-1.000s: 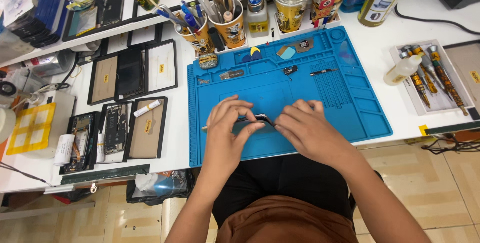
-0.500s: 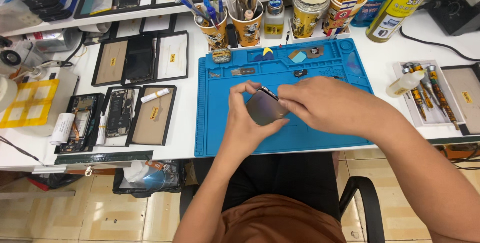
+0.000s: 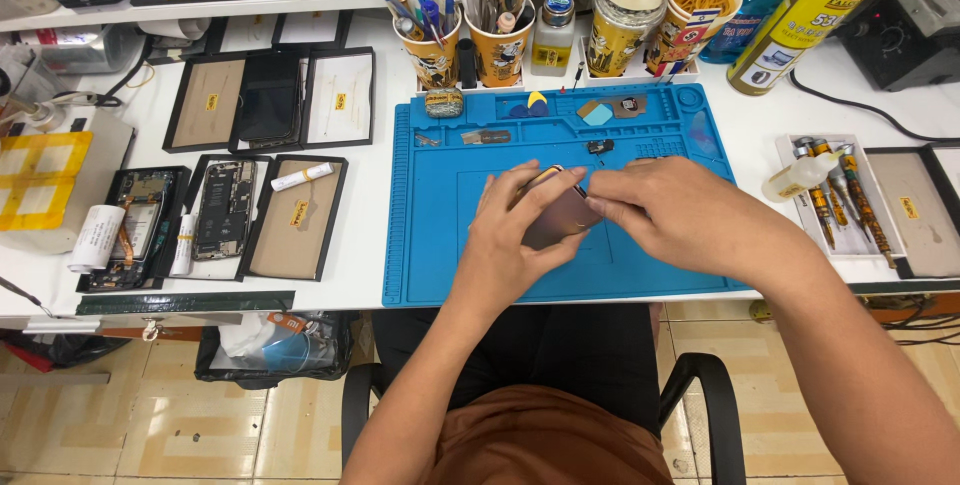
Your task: The person applies adhesive along the edges of a smartphone's back cover using a small bottle and a plastic pry tool. They repeatedly apply glue and press the edges to secure the back panel while working on a blue anti-static mat.
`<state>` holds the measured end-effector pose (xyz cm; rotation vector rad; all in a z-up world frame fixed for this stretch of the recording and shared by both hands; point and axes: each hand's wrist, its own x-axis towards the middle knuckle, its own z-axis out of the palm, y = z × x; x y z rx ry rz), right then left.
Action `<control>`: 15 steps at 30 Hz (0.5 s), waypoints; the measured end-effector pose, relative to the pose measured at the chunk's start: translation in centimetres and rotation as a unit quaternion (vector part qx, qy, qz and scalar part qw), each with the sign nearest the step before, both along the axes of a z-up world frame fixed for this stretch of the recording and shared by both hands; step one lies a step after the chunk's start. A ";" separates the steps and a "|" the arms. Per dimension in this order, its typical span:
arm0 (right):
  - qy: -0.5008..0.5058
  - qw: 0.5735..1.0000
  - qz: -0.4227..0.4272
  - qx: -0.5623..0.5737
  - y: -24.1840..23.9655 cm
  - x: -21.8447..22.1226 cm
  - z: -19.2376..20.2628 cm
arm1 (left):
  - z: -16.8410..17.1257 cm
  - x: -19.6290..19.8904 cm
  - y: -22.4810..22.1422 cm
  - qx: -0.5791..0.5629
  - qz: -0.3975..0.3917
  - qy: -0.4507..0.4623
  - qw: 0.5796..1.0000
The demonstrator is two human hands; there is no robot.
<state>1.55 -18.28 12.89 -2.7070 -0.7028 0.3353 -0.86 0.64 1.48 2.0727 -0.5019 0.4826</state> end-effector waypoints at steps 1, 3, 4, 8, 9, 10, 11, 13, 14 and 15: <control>0.000 1.000 0.000 -0.001 -0.1 0.0 -0.3 | 0.0 -0.1 0.0 -0.001 0.000 0.000 1.000; -0.016 1.000 0.001 0.019 -0.3 -0.1 -0.8 | 0.0 -0.1 -0.1 0.000 0.007 -0.009 1.000; -0.016 1.000 0.002 0.019 -0.5 0.0 -1.2 | 0.1 -0.1 -0.1 0.000 0.007 -0.009 1.000; -0.031 0.999 0.005 0.021 -1.2 0.0 -2.2 | 0.6 -0.2 -0.1 0.010 -0.001 -0.002 1.000; -0.029 0.999 0.006 0.019 -1.4 0.0 -2.3 | 0.8 -0.1 -0.2 0.018 -0.010 0.001 1.000; -0.030 0.999 0.004 0.018 -1.7 0.1 -2.6 | 0.9 0.1 -0.1 0.017 -0.012 0.000 1.000; -0.005 1.000 -0.015 0.017 -2.0 0.2 -2.9 | 1.0 0.4 -0.1 0.051 -0.033 0.024 0.998; 0.018 0.999 -0.040 0.014 -2.7 0.1 -4.0 | 1.6 0.9 0.0 0.084 -0.062 0.046 0.993; 0.022 0.998 -0.052 0.005 -3.2 -0.1 -4.8 | 2.2 1.4 -0.1 0.119 -0.099 0.064 0.986; 0.025 0.998 -0.063 -0.005 -3.7 -0.2 -5.5 | 2.8 1.8 -0.2 0.155 -0.136 0.081 0.975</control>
